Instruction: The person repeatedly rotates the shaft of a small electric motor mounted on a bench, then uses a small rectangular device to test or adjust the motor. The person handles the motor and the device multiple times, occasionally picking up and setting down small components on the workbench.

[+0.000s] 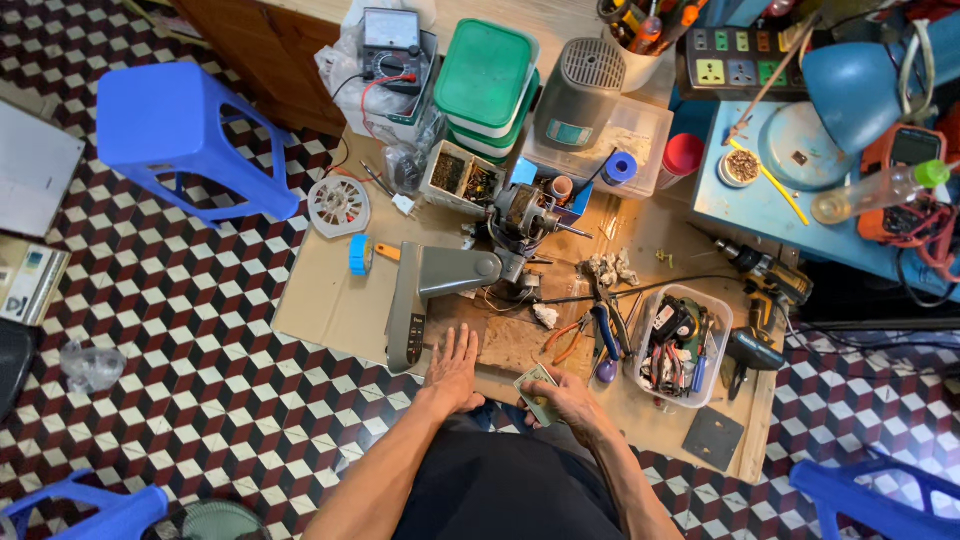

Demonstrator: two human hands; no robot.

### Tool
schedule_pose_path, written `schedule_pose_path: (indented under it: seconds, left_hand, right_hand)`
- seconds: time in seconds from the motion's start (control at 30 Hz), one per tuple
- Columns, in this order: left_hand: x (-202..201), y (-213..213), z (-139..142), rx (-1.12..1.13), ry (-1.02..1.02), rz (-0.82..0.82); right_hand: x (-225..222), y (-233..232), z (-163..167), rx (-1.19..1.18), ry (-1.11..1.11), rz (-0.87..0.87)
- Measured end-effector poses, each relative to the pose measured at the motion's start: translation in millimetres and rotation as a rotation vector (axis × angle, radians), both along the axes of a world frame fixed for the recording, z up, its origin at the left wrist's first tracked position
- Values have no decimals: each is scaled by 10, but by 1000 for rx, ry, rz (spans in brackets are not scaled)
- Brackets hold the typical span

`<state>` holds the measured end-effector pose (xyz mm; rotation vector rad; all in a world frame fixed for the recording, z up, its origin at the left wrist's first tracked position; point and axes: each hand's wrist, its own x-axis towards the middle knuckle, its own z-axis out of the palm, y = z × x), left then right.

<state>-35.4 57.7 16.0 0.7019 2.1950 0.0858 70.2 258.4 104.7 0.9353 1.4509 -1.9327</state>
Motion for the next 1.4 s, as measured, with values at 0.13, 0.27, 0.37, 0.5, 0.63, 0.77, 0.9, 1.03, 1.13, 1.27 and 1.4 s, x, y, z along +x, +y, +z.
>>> schedule_pose_path:
  seconds: [0.13, 0.27, 0.37, 0.5, 0.63, 0.77, 0.9, 1.03, 1.13, 1.27, 1.4]
  left_hand:
    - [-25, 2, -168, 5, 18, 35]
    - [-68, 25, -408, 6, 89, 104]
    - [-44, 28, -489, 97, 115, 308]
    - [83, 4, -381, 111, 162, 367]
    - [139, -10, -181, 128, 142, 438]
    - [166, -88, -61, 98, 87, 457]
    - [246, -85, -72, 259, 170, 361]
    - [451, 51, -57, 589, 241, 286]
    - [590, 110, 20, 594, 194, 607]
    - [494, -7, 94, 558, 132, 894]
    - [411, -144, 43, 398, 97, 902]
  right_hand:
    - [-74, 120, -45, 33, -7, 52]
    - [-213, 276, -64, 81, 49, 153]
    - [-361, 337, -77, 72, 18, 173]
    - [-544, 286, -133, 52, 55, 267]
    - [-634, 248, -188, -12, 67, 305]
    - [-593, 204, -232, -33, 25, 309]
    - [-504, 215, -258, -60, 51, 317]
    - [-491, 290, -238, -63, -3, 271]
    - [-499, 330, -201, -38, -16, 251]
    - [-532, 313, -195, -39, -23, 276]
    - [-565, 247, -247, -52, 3, 335]
